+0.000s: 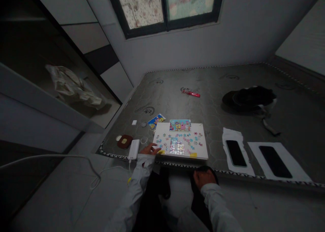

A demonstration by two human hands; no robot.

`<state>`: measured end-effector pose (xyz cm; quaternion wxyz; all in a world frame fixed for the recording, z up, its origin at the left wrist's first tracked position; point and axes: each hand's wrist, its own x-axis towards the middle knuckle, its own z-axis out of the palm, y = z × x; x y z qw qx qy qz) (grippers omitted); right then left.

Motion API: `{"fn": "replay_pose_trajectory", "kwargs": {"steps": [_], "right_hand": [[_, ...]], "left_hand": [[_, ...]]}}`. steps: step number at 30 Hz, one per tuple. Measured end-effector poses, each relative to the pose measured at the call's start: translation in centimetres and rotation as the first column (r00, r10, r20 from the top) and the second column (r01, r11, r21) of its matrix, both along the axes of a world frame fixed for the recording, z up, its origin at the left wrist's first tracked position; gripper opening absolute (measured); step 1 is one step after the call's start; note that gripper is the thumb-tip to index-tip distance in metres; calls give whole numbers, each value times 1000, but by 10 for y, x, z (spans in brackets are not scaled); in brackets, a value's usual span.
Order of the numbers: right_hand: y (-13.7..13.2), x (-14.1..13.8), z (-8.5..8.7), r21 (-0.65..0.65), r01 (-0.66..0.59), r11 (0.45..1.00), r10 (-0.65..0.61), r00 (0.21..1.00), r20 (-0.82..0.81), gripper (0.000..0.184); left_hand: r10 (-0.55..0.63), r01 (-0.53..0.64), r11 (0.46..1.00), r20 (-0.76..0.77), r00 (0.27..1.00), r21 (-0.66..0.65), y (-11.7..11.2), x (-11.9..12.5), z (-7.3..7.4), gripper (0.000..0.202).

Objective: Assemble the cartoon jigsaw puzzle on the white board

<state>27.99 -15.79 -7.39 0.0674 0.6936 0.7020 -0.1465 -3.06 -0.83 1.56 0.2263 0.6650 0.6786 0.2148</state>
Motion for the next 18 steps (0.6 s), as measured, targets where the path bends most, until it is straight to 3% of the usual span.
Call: {"fn": "replay_pose_trajectory", "kwargs": {"steps": [4,7,10,14,18], "right_hand": [[0,-3,3,13,25,1000,-25,1000,-1,53],[-1,-5,4,24,37,999,-37,999,-3,53],[-1,-4,4,21,32,999,-31,999,-18,50],[0,-2,1,19,29,999,-28,999,-24,50],[0,-3,0,30,19,999,-19,1000,-11,50]], "left_hand": [[6,-5,1000,-124,992,7,-35,-29,-12,35],[16,-25,999,-198,980,-43,-72,-42,-33,37],[-68,45,995,-270,960,-90,-101,-48,-54,41],[-108,56,983,-301,947,-176,-105,-52,-65,52],[-111,-8,932,-308,945,-362,-89,-52,-58,49]]}}
